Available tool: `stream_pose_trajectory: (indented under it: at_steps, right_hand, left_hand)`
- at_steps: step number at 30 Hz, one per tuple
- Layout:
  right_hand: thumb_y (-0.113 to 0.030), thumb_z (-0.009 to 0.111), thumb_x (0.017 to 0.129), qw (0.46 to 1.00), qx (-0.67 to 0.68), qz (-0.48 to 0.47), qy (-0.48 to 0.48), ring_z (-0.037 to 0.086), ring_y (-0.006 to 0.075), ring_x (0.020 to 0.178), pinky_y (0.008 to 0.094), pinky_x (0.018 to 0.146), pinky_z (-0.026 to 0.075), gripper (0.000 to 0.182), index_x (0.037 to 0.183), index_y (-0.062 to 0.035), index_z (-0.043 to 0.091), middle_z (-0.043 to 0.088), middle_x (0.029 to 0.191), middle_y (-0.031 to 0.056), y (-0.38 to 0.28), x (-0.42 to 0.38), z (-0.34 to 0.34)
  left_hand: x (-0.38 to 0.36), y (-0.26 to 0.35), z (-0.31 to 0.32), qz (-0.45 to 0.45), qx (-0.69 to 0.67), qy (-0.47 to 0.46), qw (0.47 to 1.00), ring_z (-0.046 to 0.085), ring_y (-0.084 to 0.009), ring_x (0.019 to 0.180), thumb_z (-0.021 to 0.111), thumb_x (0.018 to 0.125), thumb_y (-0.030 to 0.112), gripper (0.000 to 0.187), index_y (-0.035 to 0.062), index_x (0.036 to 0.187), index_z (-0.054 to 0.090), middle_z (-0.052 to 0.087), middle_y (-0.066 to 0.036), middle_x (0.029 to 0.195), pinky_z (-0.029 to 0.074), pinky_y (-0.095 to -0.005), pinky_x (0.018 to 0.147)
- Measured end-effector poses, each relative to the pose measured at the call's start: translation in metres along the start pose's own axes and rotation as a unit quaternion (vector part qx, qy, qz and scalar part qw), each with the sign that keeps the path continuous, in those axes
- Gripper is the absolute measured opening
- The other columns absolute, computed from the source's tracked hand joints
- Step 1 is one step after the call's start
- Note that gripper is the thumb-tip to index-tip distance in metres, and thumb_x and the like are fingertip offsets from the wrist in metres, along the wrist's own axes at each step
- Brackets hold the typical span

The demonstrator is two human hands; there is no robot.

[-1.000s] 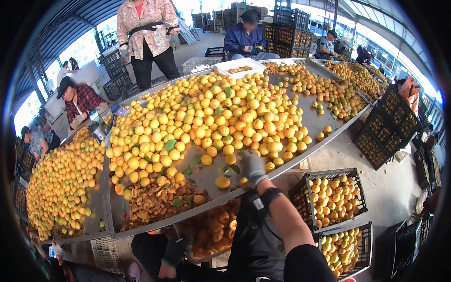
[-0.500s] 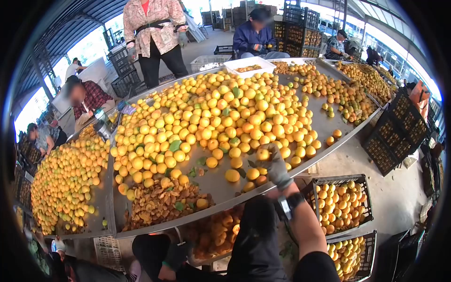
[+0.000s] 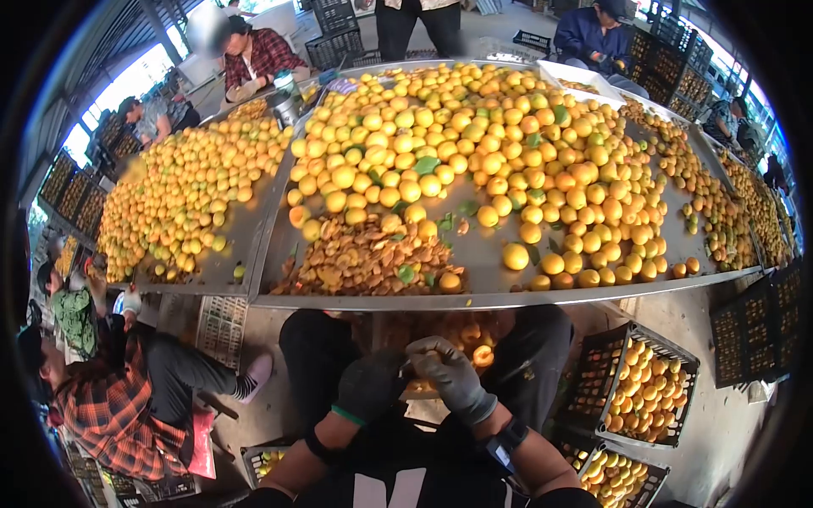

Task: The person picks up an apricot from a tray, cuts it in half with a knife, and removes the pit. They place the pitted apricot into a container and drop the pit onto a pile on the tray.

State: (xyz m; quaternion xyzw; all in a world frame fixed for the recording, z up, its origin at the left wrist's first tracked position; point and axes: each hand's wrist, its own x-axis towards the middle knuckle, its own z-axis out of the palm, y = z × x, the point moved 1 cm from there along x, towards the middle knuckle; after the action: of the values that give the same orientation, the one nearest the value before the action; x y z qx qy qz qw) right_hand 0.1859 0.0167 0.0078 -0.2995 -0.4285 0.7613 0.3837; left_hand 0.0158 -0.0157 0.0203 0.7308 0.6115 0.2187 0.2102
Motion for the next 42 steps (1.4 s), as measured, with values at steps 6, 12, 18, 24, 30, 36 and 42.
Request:
stream_pose_trajectory:
  at_steps: [6,12,18,24,30,36,42]
  right_hand:
    - [-0.011,0.052,0.090,0.995,0.086,0.022,0.051,0.060,0.0149,0.081,0.0274,0.079,0.050,0.020,0.106,-0.0009,0.058,0.062,0.092,0.0069,0.004,-0.011,-0.009]
    - [-0.011,0.053,0.089,0.994,0.099,0.042,0.025,0.055,0.0188,0.113,0.0321,0.098,0.045,0.051,0.137,0.0004,0.039,0.053,0.125,0.0108,0.001,-0.026,-0.013]
    - [0.001,0.076,0.075,0.999,-0.031,0.001,0.011,0.055,0.0152,0.106,0.0280,0.094,0.045,0.055,0.122,-0.0049,0.049,0.055,0.117,0.0049,0.010,-0.042,-0.006]
    - [-0.006,0.083,0.069,0.991,-0.129,0.032,-0.022,0.055,0.0148,0.104,0.0304,0.092,0.045,0.051,0.112,-0.0065,0.056,0.058,0.112,0.0041,-0.001,-0.050,0.010]
    - [-0.007,0.083,0.066,0.955,-0.272,-0.109,-0.033,0.054,0.0208,0.101,0.0314,0.088,0.044,0.052,0.111,-0.0074,0.057,0.055,0.107,0.0072,-0.013,-0.050,0.016]
    - [-0.003,0.078,0.068,0.951,-0.301,-0.063,-0.023,0.054,0.0216,0.100,0.0305,0.087,0.043,0.043,0.106,-0.0067,0.057,0.054,0.101,0.0074,-0.012,-0.056,0.021]
    - [-0.002,0.076,0.070,0.946,-0.299,-0.104,0.063,0.055,0.0208,0.089,0.0305,0.079,0.046,0.037,0.101,-0.0035,0.056,0.055,0.097,0.0099,0.002,-0.056,0.032]
  left_hand:
    - [-0.025,-0.009,-0.002,-0.177,-0.550,-0.249,0.777,0.057,-0.0141,0.067,0.061,0.090,0.025,0.037,0.0049,0.119,0.052,0.058,-0.004,0.080,0.047,-0.0284,0.059]
    - [-0.036,-0.013,0.000,-0.229,-0.611,-0.217,0.727,0.055,-0.0120,0.066,0.062,0.090,0.017,0.029,0.0057,0.115,0.054,0.057,-0.003,0.081,0.045,-0.0256,0.059]
    - [-0.040,0.007,-0.017,-0.011,-0.203,-0.033,0.979,0.062,-0.0301,0.070,0.066,0.085,0.018,0.026,0.0023,0.104,0.057,0.060,-0.018,0.082,0.049,-0.0356,0.061]
    - [-0.045,0.027,-0.024,0.018,-0.089,-0.001,0.996,0.062,-0.0370,0.067,0.069,0.082,0.021,0.027,0.0025,0.099,0.059,0.063,-0.018,0.079,0.049,-0.0423,0.057]
    - [-0.050,0.023,-0.015,0.115,0.022,0.065,0.991,0.062,-0.0332,0.064,0.071,0.080,0.021,0.027,0.0030,0.098,0.062,0.064,-0.015,0.077,0.049,-0.0410,0.056]
    - [-0.055,0.017,-0.010,0.145,0.067,0.060,0.985,0.064,-0.0286,0.066,0.068,0.077,0.016,0.026,0.0062,0.102,0.063,0.066,-0.011,0.083,0.051,-0.0385,0.056]
    - [-0.057,0.003,0.008,0.081,0.017,-0.038,0.996,0.067,-0.0244,0.072,0.056,0.085,0.014,0.021,0.0127,0.105,0.064,0.068,-0.007,0.093,0.052,-0.0349,0.061]
